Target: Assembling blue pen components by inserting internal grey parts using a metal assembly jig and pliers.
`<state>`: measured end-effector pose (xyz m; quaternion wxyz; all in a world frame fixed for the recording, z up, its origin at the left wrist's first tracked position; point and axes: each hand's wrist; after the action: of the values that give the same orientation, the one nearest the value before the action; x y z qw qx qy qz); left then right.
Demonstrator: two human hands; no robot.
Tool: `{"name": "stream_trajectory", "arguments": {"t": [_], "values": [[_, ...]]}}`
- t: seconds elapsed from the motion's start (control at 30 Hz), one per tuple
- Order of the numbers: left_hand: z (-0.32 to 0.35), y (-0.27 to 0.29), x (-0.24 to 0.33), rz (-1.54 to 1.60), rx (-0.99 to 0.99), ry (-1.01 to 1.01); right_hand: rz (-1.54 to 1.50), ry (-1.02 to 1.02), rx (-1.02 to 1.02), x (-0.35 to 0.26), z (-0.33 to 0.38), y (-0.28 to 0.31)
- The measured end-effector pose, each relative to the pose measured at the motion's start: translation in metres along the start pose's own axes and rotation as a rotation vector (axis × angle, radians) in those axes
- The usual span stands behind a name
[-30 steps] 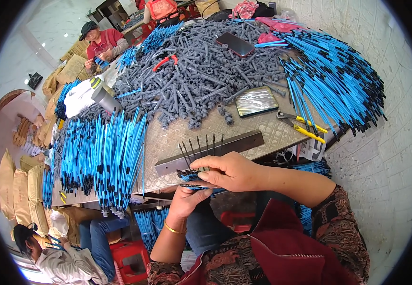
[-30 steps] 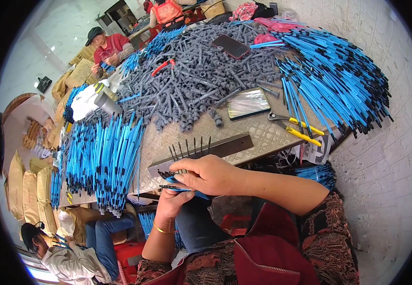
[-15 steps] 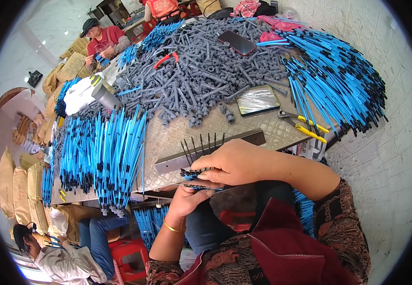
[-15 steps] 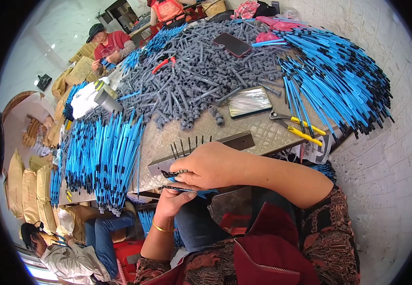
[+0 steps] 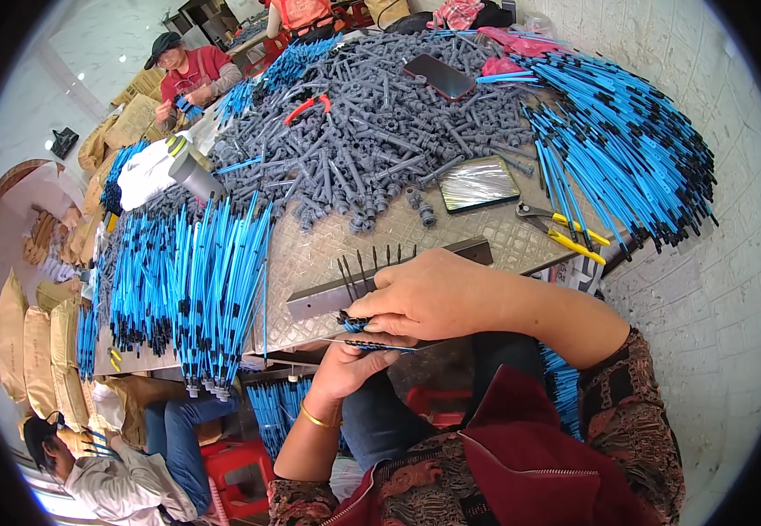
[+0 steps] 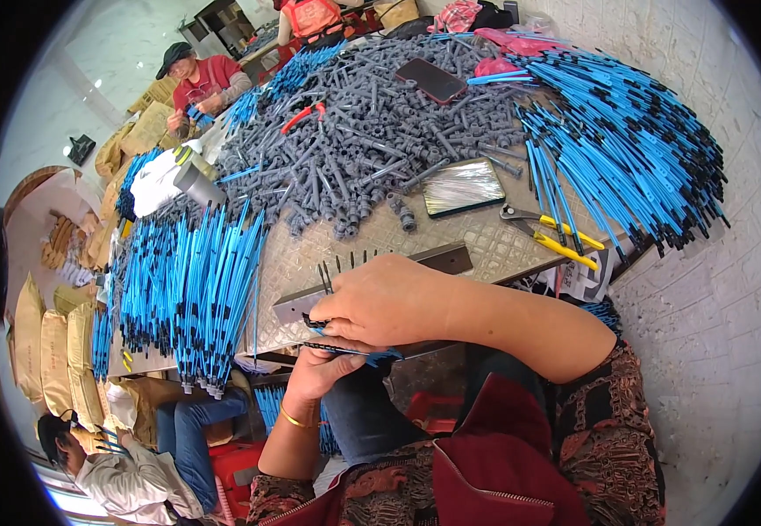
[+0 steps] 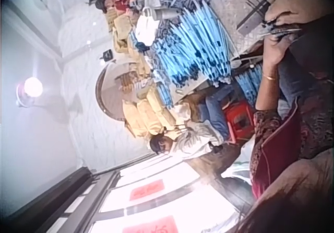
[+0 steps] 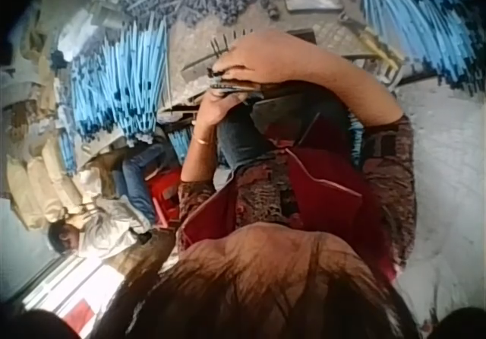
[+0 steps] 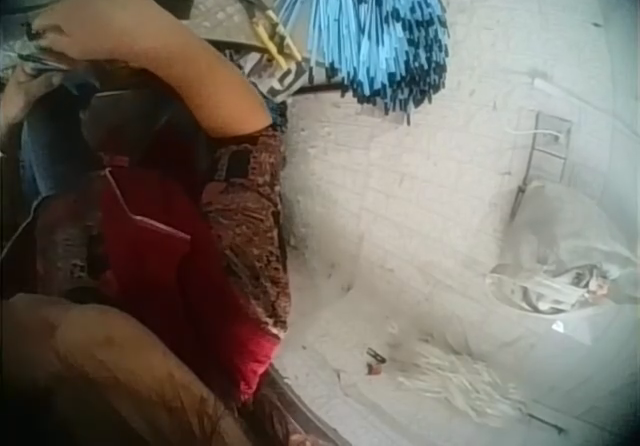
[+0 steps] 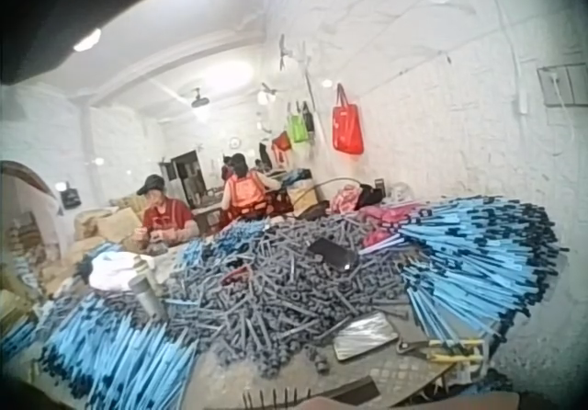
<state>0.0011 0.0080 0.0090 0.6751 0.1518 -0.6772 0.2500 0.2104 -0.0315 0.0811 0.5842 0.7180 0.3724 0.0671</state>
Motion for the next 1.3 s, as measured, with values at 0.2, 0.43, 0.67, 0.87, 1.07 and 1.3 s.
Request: {"name": "stream_trajectory", "arguments": {"t": [0.2, 0.43, 0.67, 0.87, 1.07, 1.3], "values": [[0.005, 0.007, -0.011, 0.063, 0.087, 0.037, 0.073, -0.008, 0.108, -0.01, -0.001, -0.003], [0.007, 0.012, -0.015, 0.05, 0.028, 0.029, 0.113, 0.004, 0.144, -0.013, -0.002, -0.005], [0.006, 0.01, -0.013, -0.007, -0.007, 0.005, 0.106, -0.033, 0.073, -0.018, -0.004, 0.002], [0.004, 0.007, -0.015, -0.03, -0.005, -0.043, 0.009, -0.048, 0.149, -0.008, -0.005, -0.015], [0.002, 0.002, -0.011, 0.032, 0.0, -0.043, -0.056, -0.083, 0.143, -0.002, -0.007, -0.015], [0.001, 0.004, -0.011, -0.012, -0.025, -0.04, -0.094, -0.06, 0.072, 0.001, -0.009, -0.01]]}}
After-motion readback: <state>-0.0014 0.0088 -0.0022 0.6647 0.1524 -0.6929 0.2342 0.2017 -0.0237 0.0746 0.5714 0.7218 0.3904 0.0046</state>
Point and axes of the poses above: each hand's wrist, its own z-axis away from the middle knuckle, its own y-axis out of the back of the hand, x = y × z, and after that the axes turned 4 degrees about z, right-handed
